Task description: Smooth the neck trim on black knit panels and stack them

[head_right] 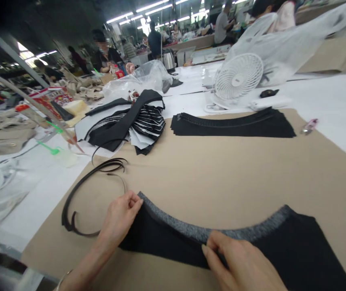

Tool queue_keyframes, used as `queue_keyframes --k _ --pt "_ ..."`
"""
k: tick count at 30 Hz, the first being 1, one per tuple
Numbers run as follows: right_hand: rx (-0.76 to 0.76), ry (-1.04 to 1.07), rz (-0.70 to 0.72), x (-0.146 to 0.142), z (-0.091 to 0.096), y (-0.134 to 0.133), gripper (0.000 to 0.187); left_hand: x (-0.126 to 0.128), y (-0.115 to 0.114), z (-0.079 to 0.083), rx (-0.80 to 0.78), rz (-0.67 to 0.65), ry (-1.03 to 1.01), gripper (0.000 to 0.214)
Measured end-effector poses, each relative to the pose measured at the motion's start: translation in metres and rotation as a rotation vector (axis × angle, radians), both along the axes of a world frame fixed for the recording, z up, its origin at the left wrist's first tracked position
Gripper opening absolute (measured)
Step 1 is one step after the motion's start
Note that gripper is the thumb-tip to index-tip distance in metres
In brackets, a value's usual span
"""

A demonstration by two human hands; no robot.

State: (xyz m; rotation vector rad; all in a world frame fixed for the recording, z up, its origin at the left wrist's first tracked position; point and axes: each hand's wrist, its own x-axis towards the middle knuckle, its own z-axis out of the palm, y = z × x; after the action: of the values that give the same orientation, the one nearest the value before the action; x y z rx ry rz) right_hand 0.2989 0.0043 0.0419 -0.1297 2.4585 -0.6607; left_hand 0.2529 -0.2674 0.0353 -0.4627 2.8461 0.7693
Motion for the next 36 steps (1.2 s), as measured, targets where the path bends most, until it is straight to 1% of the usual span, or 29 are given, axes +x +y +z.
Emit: queue_keyframes --k 3,6,8,10,12,14,15,17,20,23,28,31,36 --pt "0.041 -0.014 -0.041 -0.001 0.013 -0.005 0.033 0.001 0.001 0.000 -0.050 -0.010 -0.008 0.016" --pt "0.065 0.010 -0.047 -0.001 0.016 -0.007 0.031 0.005 0.002 -0.003 -0.084 -0.017 0.009 0.013" --pt "0.079 0.025 -0.041 -0.002 0.016 -0.007 0.029 0.007 0.002 -0.007 -0.094 -0.051 0.104 0.009" --pt "0.101 0.023 -0.043 -0.004 0.016 -0.008 0.027 0.010 0.002 -0.014 -0.107 -0.172 0.281 0.009" --pt "0.123 0.017 -0.050 -0.007 0.018 -0.010 0.025 0.010 0.001 -0.021 -0.135 -0.367 0.472 0.019" --pt "0.137 0.023 -0.056 -0.009 0.020 -0.011 0.024 0.010 -0.002 -0.025 -0.167 -0.545 0.589 0.027" --pt "0.143 0.029 -0.058 -0.010 0.021 -0.011 0.024 0.009 -0.004 -0.027 -0.181 -0.607 0.629 0.028" --pt "0.153 0.046 -0.071 -0.011 0.022 -0.012 0.024 0.008 -0.008 -0.028 -0.205 -0.688 0.695 0.027" --pt "0.160 0.064 -0.089 -0.012 0.023 -0.012 0.024 0.011 -0.015 -0.027 -0.250 -0.762 0.788 0.026" --pt "0.156 0.078 -0.081 -0.013 0.022 -0.012 0.024 0.019 -0.022 -0.028 -0.297 -0.806 0.801 0.026" --pt "0.181 0.114 -0.063 -0.014 0.018 -0.012 0.024 0.033 -0.033 -0.030 -0.369 -0.883 0.703 0.038" --pt "0.188 0.122 -0.057 -0.013 0.017 -0.012 0.024 0.035 -0.034 -0.026 -0.411 -0.930 0.676 0.044" --pt "0.217 0.128 -0.057 -0.013 0.016 -0.013 0.025 0.035 -0.031 -0.021 -0.467 -0.953 0.666 0.051"
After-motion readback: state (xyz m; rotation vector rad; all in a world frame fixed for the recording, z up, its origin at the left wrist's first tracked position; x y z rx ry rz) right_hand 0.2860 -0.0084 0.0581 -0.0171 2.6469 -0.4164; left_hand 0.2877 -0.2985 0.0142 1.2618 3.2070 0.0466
